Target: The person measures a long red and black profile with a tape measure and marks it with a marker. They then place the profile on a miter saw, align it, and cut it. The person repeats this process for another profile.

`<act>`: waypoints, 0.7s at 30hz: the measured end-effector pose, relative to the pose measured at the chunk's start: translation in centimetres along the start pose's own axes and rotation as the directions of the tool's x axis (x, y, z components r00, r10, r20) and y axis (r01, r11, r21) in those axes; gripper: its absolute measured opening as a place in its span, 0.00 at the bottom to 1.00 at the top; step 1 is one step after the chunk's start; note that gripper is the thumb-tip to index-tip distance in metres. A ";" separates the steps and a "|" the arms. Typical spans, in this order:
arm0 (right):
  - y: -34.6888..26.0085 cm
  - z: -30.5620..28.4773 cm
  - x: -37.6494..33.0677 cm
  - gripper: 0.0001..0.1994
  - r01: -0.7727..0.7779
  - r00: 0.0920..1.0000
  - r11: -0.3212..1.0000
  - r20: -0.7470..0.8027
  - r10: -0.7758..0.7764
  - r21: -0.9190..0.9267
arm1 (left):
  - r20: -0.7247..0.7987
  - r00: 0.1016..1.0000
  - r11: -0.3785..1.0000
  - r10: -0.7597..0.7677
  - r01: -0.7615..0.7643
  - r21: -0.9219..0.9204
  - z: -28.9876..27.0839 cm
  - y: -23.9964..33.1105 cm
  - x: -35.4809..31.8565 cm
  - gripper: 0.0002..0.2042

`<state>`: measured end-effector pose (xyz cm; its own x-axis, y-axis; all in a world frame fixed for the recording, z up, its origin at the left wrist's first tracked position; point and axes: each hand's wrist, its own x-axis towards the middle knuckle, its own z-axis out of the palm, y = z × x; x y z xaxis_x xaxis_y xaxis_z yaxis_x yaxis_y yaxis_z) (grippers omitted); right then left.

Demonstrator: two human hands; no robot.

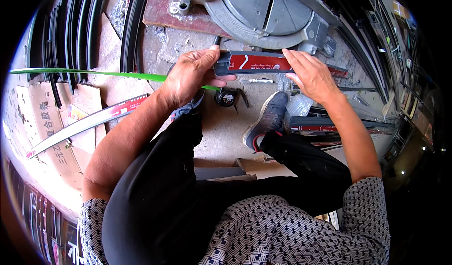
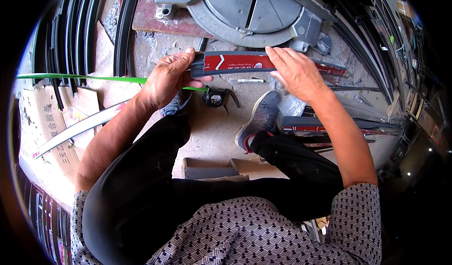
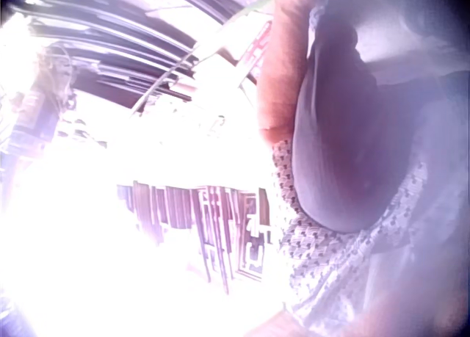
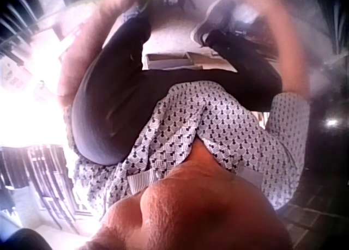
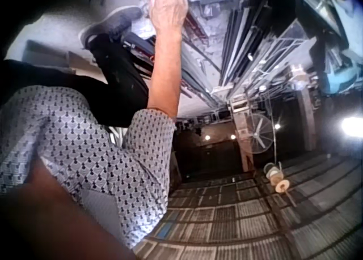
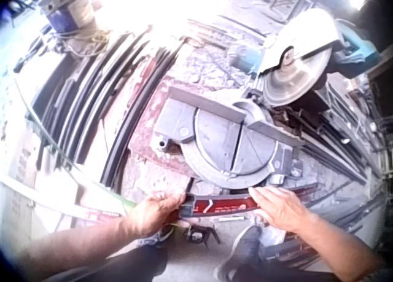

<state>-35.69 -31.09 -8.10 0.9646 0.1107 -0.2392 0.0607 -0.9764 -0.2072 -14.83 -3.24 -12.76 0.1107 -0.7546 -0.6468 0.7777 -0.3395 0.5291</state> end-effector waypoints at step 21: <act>0.4 -0.2 -0.4 0.33 -0.023 1.000 0.988 0.020 0.020 0.156 | 0.007 1.000 0.999 0.011 -0.011 0.038 0.2 -0.4 0.0 0.25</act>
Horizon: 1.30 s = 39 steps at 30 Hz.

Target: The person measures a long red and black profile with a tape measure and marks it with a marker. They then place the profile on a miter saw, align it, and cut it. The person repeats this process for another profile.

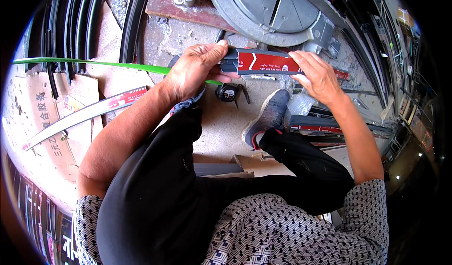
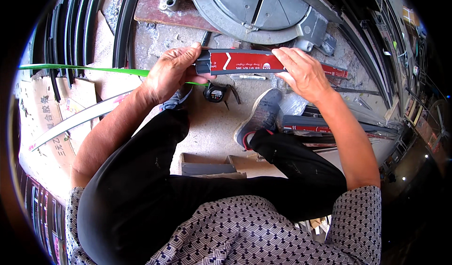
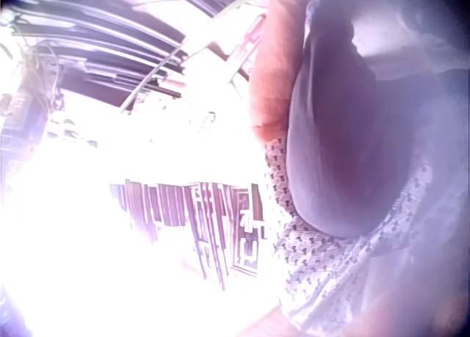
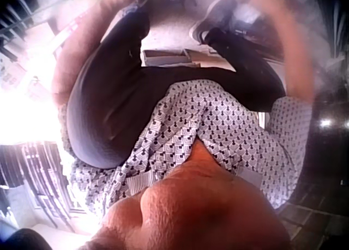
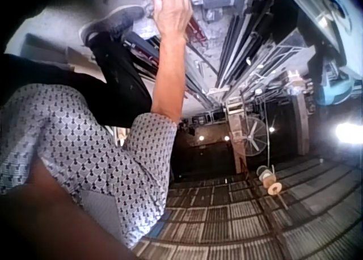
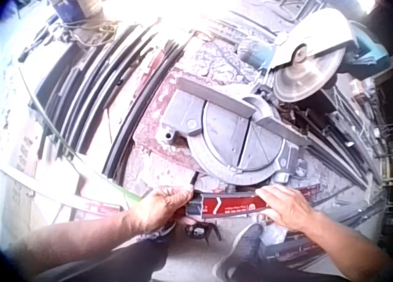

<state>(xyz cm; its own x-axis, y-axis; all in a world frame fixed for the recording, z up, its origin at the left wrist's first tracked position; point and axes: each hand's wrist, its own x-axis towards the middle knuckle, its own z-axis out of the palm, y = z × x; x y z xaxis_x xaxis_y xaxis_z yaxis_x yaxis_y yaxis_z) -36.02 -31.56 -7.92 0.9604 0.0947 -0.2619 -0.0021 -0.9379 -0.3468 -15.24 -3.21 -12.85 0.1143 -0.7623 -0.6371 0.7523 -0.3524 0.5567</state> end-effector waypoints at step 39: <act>-0.2 0.4 -0.5 0.37 0.036 0.998 0.999 -0.047 -0.038 -0.032 | 0.004 1.000 1.000 0.005 -0.006 0.001 -0.1 -0.3 0.3 0.22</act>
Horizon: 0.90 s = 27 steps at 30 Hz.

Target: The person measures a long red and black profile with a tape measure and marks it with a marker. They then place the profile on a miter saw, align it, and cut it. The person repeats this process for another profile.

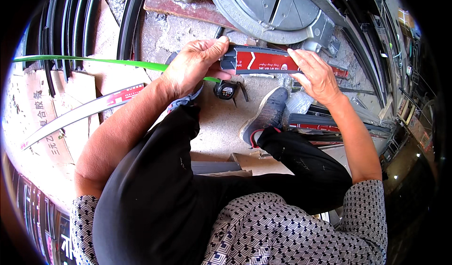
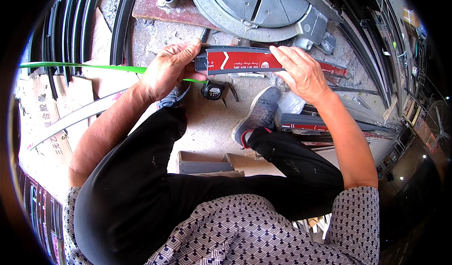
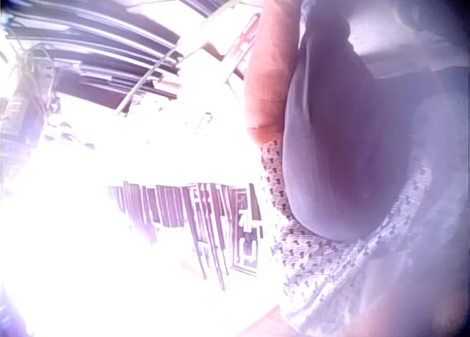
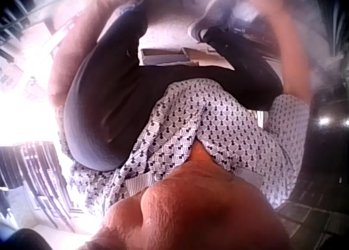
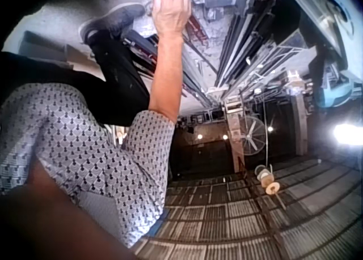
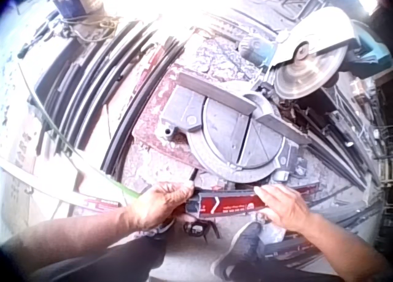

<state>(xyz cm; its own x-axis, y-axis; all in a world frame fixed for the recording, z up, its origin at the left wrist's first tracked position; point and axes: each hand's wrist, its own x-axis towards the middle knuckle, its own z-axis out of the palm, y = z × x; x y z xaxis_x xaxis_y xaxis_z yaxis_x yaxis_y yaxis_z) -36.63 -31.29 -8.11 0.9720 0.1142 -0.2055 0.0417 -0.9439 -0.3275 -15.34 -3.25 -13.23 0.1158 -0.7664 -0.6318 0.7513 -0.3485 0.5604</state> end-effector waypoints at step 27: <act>-0.7 -0.6 0.5 0.34 -0.086 0.990 0.991 0.120 0.073 0.107 | -0.024 0.999 1.000 0.027 -0.028 -0.015 -0.1 -0.3 0.0 0.23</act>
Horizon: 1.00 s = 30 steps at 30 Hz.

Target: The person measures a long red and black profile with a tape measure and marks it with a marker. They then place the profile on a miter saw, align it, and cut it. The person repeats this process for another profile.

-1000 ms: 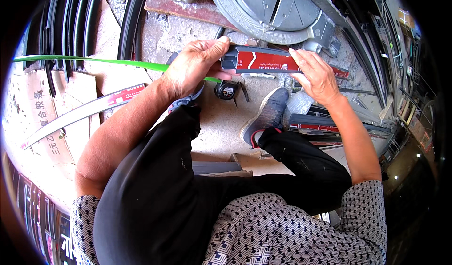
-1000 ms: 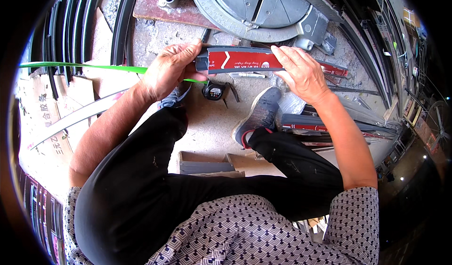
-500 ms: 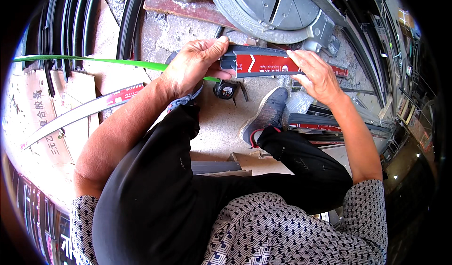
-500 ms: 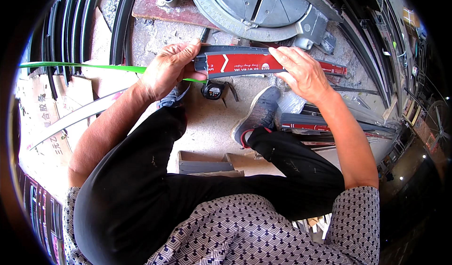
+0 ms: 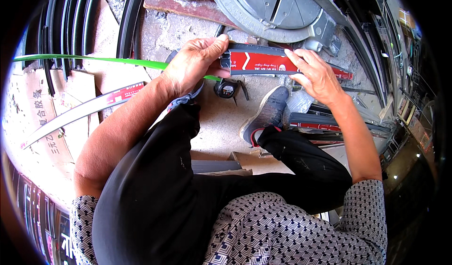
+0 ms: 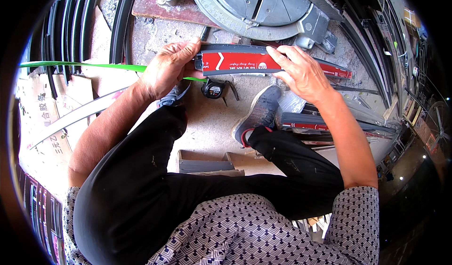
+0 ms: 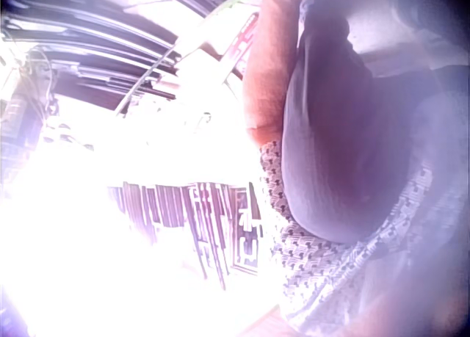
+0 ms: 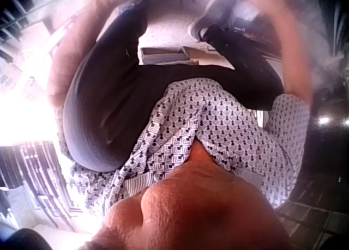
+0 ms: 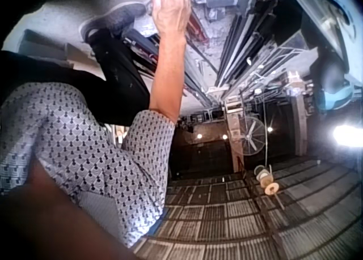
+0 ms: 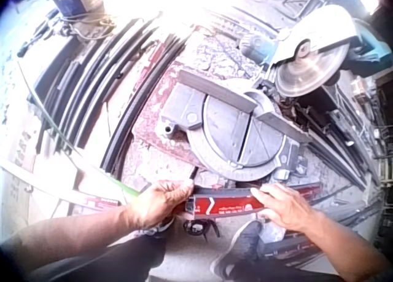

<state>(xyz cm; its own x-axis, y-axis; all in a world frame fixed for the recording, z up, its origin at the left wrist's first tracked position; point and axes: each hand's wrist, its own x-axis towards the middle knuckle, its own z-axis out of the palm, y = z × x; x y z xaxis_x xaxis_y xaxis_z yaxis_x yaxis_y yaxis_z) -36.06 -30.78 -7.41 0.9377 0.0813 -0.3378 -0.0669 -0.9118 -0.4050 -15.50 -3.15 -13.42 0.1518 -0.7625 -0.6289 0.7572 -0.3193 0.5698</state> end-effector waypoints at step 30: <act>-1.0 3.4 0.5 0.37 -0.066 0.977 0.995 -0.197 0.080 0.078 | 0.046 0.997 0.926 0.058 -0.071 0.370 0.5 0.7 -0.5 0.22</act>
<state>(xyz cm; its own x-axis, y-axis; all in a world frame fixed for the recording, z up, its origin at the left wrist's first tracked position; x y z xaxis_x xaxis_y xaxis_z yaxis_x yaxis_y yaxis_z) -36.67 -28.39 -10.08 0.9780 -0.0730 -0.1955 -0.1551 -0.8812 -0.4466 -15.30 -3.29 -12.47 0.1657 -0.8047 -0.5700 0.4556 -0.4502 0.7680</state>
